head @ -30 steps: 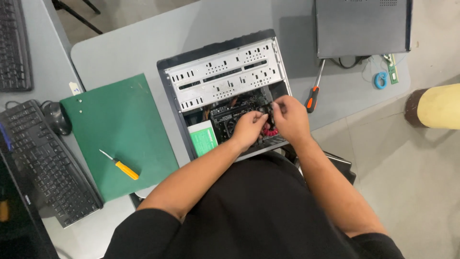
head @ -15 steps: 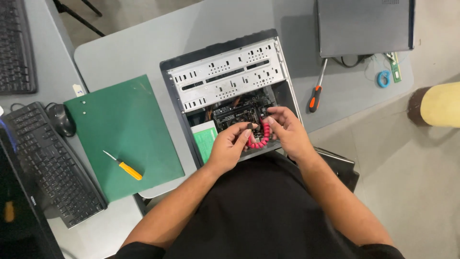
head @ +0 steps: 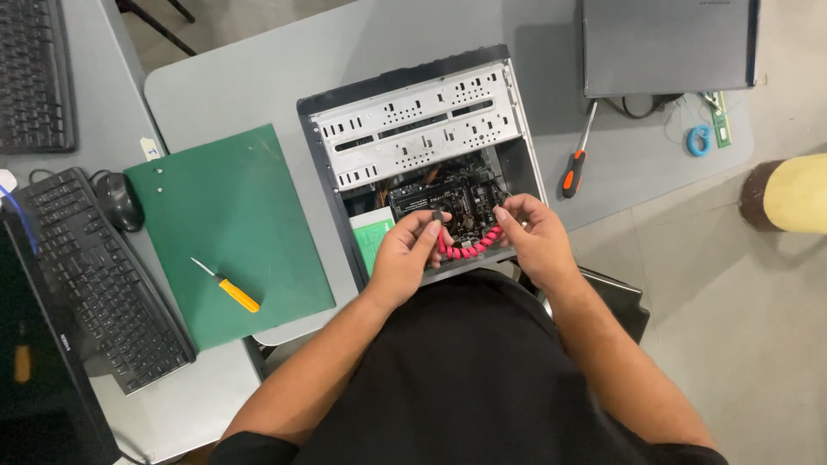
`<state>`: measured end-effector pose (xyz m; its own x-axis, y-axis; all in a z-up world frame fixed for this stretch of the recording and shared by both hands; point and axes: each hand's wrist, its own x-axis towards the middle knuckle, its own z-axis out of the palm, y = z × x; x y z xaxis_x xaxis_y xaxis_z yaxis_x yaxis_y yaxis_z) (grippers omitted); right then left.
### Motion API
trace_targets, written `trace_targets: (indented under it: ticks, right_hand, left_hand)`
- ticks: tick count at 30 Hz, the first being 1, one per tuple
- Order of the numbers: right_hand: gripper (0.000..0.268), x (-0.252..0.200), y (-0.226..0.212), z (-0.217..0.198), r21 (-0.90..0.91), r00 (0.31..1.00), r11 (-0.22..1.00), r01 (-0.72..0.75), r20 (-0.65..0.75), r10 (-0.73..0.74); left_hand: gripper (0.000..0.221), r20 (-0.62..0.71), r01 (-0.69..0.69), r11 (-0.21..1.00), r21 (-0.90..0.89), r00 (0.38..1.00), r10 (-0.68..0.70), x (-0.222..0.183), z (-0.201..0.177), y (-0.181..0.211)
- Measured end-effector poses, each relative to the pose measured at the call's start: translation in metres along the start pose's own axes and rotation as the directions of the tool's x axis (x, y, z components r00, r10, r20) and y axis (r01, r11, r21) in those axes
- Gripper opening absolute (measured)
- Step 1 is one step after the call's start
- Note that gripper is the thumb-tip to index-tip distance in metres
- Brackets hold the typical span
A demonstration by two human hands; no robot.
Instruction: Installing a hard drive and reassembling a desktop computer case by connecting cables and attaching the side panel.
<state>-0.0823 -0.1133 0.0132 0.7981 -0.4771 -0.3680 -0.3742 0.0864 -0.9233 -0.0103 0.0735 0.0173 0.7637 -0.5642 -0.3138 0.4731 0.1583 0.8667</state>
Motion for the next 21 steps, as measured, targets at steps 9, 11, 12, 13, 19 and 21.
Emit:
trace_targets:
  ticks: [9,11,12,13,19,21]
  right_hand:
    - [0.051,-0.039,-0.046,0.019,-0.256,0.807,0.770,0.584,0.289,-0.516]
    - [0.043,-0.035,-0.025,0.018,-0.128,0.860,0.859,0.495,0.214,-0.463]
    - [0.035,-0.032,-0.016,0.018,0.014,0.903,0.915,0.402,0.158,-0.399]
    - [0.035,-0.033,-0.013,0.014,0.013,0.903,0.915,0.404,0.153,-0.401]
    - [0.008,-0.030,0.000,0.013,0.501,0.933,0.823,0.267,0.079,-0.351]
    - [0.007,-0.032,0.000,0.013,0.668,0.925,0.725,0.168,0.146,-0.349]
  left_hand:
    - [0.018,-0.035,0.152,0.957,-0.246,0.986,-0.166,0.008,0.033,0.001]
    - [0.015,-0.052,0.086,0.986,-0.140,0.994,-0.094,0.010,0.036,-0.002]
    - [0.012,-0.069,0.010,0.999,-0.035,0.998,-0.012,0.012,0.038,-0.002]
    - [0.012,-0.065,0.010,0.999,-0.034,0.998,-0.012,0.006,0.042,0.008]
    - [0.014,0.081,-0.453,0.768,0.453,0.878,0.471,-0.007,0.056,0.045]
    - [0.010,0.166,-0.643,0.586,0.494,0.731,0.662,-0.009,0.060,0.053]
